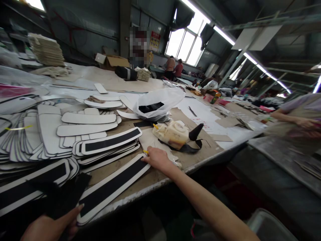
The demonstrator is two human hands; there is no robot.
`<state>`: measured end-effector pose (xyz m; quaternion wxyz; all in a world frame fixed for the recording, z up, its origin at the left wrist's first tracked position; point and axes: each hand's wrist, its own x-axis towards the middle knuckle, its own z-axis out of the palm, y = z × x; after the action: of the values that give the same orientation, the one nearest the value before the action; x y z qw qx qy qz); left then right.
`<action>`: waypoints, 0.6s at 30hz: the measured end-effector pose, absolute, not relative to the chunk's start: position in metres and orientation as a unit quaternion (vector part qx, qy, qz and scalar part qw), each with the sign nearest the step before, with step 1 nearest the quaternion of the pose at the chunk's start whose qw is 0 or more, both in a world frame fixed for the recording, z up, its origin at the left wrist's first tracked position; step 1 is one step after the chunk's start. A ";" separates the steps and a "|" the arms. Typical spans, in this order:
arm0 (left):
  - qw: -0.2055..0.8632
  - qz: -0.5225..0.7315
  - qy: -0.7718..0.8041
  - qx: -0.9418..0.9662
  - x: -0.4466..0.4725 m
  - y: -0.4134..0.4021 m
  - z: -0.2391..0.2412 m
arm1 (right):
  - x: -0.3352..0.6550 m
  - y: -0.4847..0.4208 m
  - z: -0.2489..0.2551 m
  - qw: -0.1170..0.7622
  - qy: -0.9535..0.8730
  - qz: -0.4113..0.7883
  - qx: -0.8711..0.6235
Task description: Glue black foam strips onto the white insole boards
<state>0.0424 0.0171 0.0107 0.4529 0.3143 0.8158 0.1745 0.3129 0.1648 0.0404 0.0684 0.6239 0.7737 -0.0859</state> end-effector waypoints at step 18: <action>0.506 0.419 0.717 0.232 0.035 -0.002 0.009 | 0.323 0.150 0.075 -0.156 0.659 -0.442 0.588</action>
<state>0.0353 -0.0021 0.0088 0.5058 0.2323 0.7173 0.4191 0.3228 0.1500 0.0751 -0.1563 0.5880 0.6590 -0.4422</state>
